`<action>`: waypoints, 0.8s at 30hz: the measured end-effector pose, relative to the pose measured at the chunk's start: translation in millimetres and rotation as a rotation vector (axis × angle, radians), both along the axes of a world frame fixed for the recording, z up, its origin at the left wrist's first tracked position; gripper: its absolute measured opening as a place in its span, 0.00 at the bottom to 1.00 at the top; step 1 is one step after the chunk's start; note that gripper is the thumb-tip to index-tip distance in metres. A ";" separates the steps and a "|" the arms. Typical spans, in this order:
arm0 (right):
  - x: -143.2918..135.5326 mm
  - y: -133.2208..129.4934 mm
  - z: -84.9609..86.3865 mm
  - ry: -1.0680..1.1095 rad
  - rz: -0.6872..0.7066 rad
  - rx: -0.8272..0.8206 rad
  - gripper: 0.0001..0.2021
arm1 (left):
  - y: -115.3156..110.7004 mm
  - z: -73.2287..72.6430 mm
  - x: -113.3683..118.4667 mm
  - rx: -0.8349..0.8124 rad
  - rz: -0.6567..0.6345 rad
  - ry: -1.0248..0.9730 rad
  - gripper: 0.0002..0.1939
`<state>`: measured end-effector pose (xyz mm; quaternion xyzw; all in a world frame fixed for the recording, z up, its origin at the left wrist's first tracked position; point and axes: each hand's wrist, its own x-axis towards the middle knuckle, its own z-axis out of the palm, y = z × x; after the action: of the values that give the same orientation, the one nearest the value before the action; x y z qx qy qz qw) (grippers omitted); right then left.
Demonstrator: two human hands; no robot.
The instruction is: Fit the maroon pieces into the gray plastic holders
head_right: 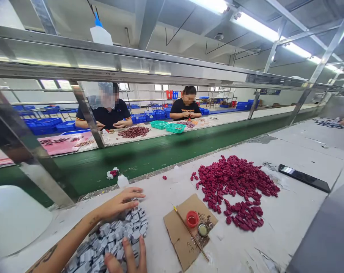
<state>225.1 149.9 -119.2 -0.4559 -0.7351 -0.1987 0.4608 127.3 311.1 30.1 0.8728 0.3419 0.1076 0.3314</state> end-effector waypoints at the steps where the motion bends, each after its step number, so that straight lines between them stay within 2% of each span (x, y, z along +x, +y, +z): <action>1: -4.3 3.3 -2.9 -0.011 -0.020 -0.005 0.26 | 0.6 0.2 6.7 0.002 -0.051 0.026 0.18; 3: -8.5 6.7 -3.4 -0.031 -0.030 0.014 0.25 | -3.0 1.1 16.1 -0.003 -0.157 0.054 0.16; 6: -4.6 4.6 6.5 -0.014 -0.063 0.139 0.25 | -17.2 3.9 21.4 -0.029 -0.278 0.060 0.15; 9: 6.2 -2.8 25.1 0.005 -0.075 0.230 0.23 | -36.2 7.7 21.1 -0.059 -0.311 0.061 0.15; 12: 18.0 -13.3 46.7 0.070 0.005 0.219 0.18 | -51.3 14.9 14.4 -0.107 -0.293 0.056 0.16; 15: 25.3 -23.7 60.9 0.080 0.081 0.186 0.18 | -54.3 24.7 -10.1 -0.143 -0.181 0.024 0.20; 18: 23.9 -30.5 61.3 0.062 0.109 0.180 0.20 | -48.9 24.8 -53.9 -0.100 0.093 -0.049 0.25; 21: 17.3 -32.5 52.1 0.012 0.115 0.184 0.25 | -51.2 2.8 -92.3 -0.110 0.303 -0.104 0.31; 24: 15.3 -33.1 42.1 -0.103 0.076 0.176 0.28 | -68.3 -31.1 -103.0 -0.130 0.346 -0.134 0.34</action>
<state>240.4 116.8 -77.1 -0.3745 -0.7544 -0.2680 0.4677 24.3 242.7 -1.0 0.7685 0.4704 0.1983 0.3857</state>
